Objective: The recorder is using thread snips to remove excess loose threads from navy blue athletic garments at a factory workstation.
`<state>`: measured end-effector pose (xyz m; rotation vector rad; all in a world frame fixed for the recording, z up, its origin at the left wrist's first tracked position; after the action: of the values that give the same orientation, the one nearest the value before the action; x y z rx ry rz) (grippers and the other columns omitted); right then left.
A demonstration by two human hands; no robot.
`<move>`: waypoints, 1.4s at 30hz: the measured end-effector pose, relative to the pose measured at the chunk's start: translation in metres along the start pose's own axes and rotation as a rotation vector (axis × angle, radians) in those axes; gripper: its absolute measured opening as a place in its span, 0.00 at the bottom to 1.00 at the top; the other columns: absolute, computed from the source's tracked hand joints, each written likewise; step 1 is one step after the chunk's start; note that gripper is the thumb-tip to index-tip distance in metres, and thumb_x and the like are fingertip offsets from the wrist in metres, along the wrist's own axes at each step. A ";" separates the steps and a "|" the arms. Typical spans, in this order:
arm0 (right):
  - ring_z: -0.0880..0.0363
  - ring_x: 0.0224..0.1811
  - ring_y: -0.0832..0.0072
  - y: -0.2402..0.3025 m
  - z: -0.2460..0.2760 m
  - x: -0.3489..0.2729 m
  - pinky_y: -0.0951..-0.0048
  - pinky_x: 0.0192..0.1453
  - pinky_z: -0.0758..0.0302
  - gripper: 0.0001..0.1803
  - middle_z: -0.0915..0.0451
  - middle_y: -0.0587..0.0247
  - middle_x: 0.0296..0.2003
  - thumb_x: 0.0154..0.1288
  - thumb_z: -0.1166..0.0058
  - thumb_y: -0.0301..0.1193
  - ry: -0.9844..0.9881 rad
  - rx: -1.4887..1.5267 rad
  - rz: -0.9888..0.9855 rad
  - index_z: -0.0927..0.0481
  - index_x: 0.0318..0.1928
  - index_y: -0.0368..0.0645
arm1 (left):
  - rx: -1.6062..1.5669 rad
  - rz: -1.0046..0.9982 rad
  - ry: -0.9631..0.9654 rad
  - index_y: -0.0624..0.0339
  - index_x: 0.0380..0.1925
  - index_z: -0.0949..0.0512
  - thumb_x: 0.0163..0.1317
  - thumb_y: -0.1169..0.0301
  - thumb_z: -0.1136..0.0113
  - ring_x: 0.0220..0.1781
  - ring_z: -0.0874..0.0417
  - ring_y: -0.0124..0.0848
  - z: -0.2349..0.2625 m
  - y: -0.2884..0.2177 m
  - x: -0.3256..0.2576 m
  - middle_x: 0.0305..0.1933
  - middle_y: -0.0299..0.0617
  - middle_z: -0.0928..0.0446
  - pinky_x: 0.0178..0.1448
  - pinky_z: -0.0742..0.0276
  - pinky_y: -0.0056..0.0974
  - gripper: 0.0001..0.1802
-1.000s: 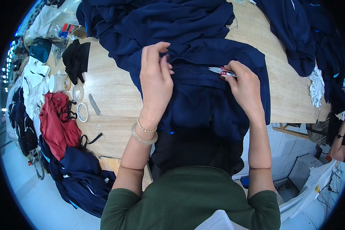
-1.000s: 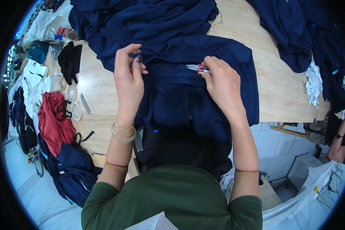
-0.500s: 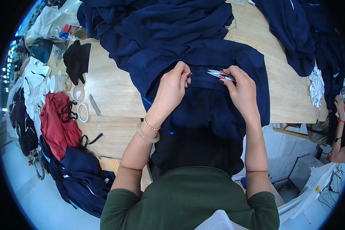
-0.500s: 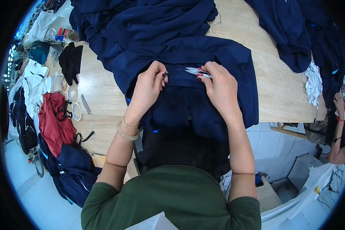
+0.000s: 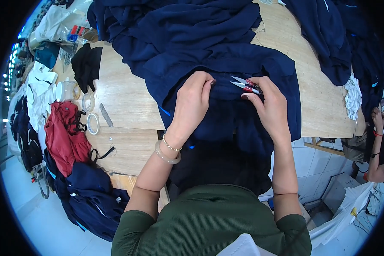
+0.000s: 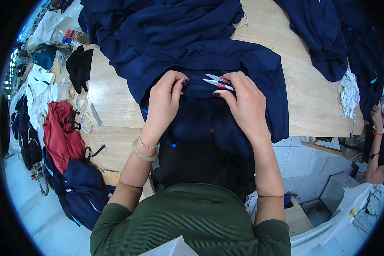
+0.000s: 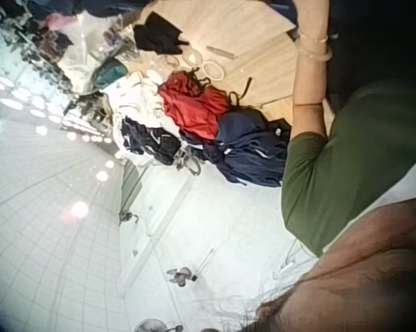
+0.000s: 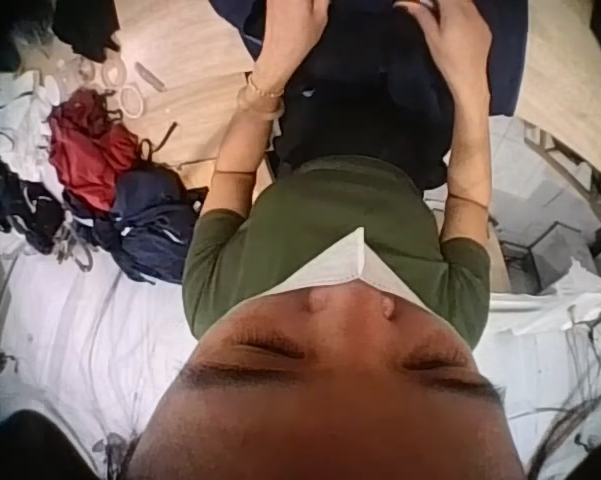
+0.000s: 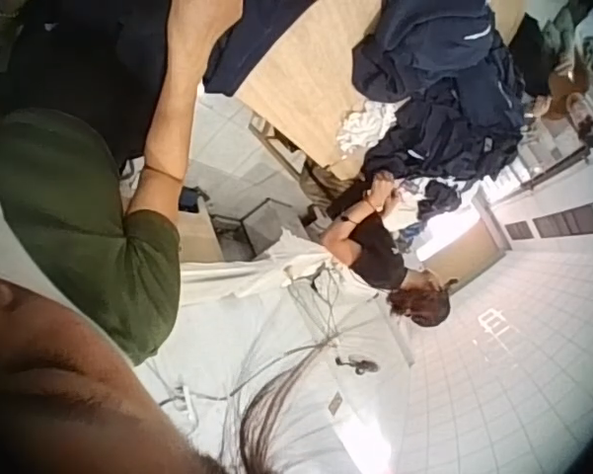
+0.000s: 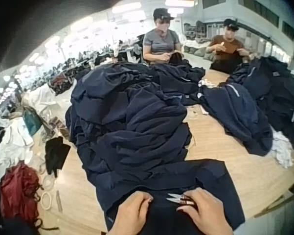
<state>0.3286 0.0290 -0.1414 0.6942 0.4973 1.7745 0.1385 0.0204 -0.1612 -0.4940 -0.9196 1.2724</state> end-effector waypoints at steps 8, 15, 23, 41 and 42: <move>0.24 0.32 0.68 0.021 0.008 0.007 0.69 0.34 0.27 0.10 0.22 0.65 0.29 0.55 0.34 0.31 -0.003 -0.137 0.145 0.22 0.34 0.43 | 0.047 0.023 0.051 0.67 0.38 0.25 0.69 0.76 0.45 0.30 0.15 0.33 -0.001 -0.002 0.011 0.31 0.46 0.18 0.35 0.22 0.31 0.04; 0.25 0.31 0.69 0.030 0.004 0.015 0.69 0.32 0.27 0.10 0.24 0.66 0.27 0.54 0.33 0.31 -0.032 -0.183 0.180 0.22 0.32 0.42 | 0.061 0.008 0.058 0.66 0.37 0.25 0.69 0.76 0.44 0.31 0.15 0.35 -0.002 -0.003 0.013 0.31 0.47 0.18 0.35 0.22 0.32 0.04; 0.24 0.32 0.70 0.036 -0.004 0.021 0.71 0.34 0.25 0.10 0.23 0.66 0.28 0.55 0.34 0.31 0.048 -0.259 0.184 0.22 0.31 0.42 | 0.077 -0.030 0.052 0.66 0.36 0.25 0.67 0.77 0.44 0.31 0.16 0.40 0.000 -0.008 0.015 0.30 0.48 0.20 0.35 0.23 0.35 0.03; 0.24 0.33 0.70 0.029 -0.001 0.020 0.71 0.34 0.26 0.11 0.24 0.66 0.29 0.54 0.33 0.31 0.004 -0.271 0.207 0.24 0.31 0.43 | 0.043 0.017 0.061 0.66 0.37 0.25 0.70 0.76 0.46 0.33 0.12 0.35 -0.001 -0.004 0.015 0.30 0.46 0.17 0.37 0.19 0.32 0.04; 0.24 0.33 0.71 0.030 -0.002 0.021 0.71 0.34 0.26 0.11 0.24 0.67 0.29 0.54 0.33 0.31 0.010 -0.282 0.220 0.23 0.31 0.43 | 0.042 0.016 0.061 0.66 0.37 0.25 0.70 0.76 0.46 0.33 0.12 0.35 -0.001 -0.004 0.015 0.30 0.46 0.17 0.37 0.19 0.32 0.04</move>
<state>0.3015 0.0396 -0.1198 0.5575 0.1744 2.0056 0.1423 0.0342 -0.1540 -0.5050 -0.8376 1.2824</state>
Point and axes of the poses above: each hand's wrist, its own x-axis towards the middle knuckle, its own z-axis out of the back of the hand, y = z × x, the point moved 6 cm from there along x, towards the middle knuckle
